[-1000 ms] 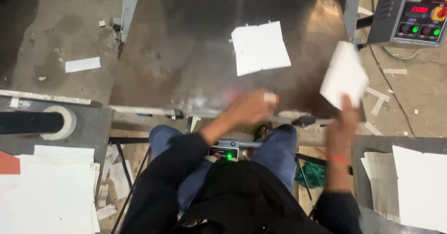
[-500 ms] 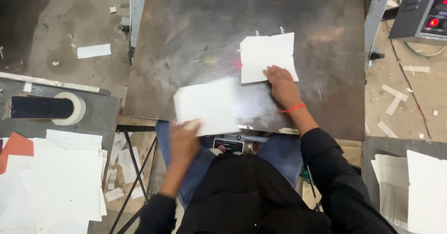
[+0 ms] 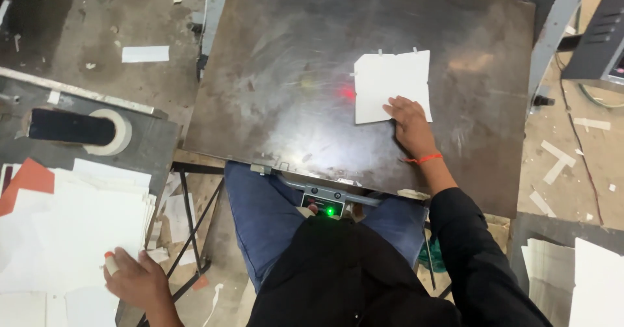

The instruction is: Operator is feeding paper sheets into a die-cutting or folding machine for processing.

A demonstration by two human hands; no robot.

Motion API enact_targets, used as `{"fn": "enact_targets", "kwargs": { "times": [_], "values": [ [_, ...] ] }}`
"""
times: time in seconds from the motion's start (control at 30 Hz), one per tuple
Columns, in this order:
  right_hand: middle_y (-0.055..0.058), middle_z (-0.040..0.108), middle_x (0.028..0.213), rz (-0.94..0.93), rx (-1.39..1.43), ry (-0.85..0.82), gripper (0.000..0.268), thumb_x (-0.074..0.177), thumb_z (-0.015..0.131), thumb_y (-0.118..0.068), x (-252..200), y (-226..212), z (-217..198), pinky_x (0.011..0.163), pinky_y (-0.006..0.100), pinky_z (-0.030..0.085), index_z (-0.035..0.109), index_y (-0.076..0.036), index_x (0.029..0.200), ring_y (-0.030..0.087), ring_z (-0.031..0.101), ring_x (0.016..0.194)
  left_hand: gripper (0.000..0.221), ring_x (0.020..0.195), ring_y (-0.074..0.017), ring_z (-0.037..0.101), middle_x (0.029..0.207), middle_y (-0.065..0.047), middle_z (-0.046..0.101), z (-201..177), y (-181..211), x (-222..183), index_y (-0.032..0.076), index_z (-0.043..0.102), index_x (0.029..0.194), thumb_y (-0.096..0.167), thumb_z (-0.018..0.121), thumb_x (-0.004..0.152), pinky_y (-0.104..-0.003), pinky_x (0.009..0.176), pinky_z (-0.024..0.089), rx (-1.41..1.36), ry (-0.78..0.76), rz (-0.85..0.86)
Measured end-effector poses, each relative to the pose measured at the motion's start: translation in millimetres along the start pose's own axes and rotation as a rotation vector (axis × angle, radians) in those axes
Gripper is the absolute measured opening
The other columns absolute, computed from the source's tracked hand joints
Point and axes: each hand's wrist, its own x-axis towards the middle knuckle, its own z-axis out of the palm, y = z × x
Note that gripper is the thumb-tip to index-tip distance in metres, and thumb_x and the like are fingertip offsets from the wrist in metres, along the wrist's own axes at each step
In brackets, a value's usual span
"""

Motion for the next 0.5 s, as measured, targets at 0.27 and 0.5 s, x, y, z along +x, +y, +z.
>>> {"fn": "enact_targets", "kwargs": {
  "times": [0.27,0.5],
  "values": [
    [0.012,0.058,0.147,-0.012,0.157,-0.137,0.051,0.083,0.077,-0.021,23.2,8.8,-13.3,0.119,0.051,0.028,0.068,-0.007,0.131,0.035,0.045,0.141,0.031,0.107,-0.0411,0.063,0.106,-0.022,0.070,89.8,55.8,7.2,0.004,0.072,0.126,0.015,0.061,0.100,-0.050,0.102,0.046,-0.295,-0.242,0.103],
    [0.019,0.061,0.144,-0.015,0.110,-0.147,0.046,0.094,0.075,-0.032,109.3,35.9,-26.7,0.114,0.043,0.041,0.069,-0.003,0.130,0.037,0.055,0.134,0.036,0.116,-0.0349,0.063,0.118,-0.014,0.073,115.4,245.8,50.8,0.016,0.076,0.116,0.036,0.074,0.086,-0.048,0.100,0.048,-0.479,-0.807,0.358]
  ]
}}
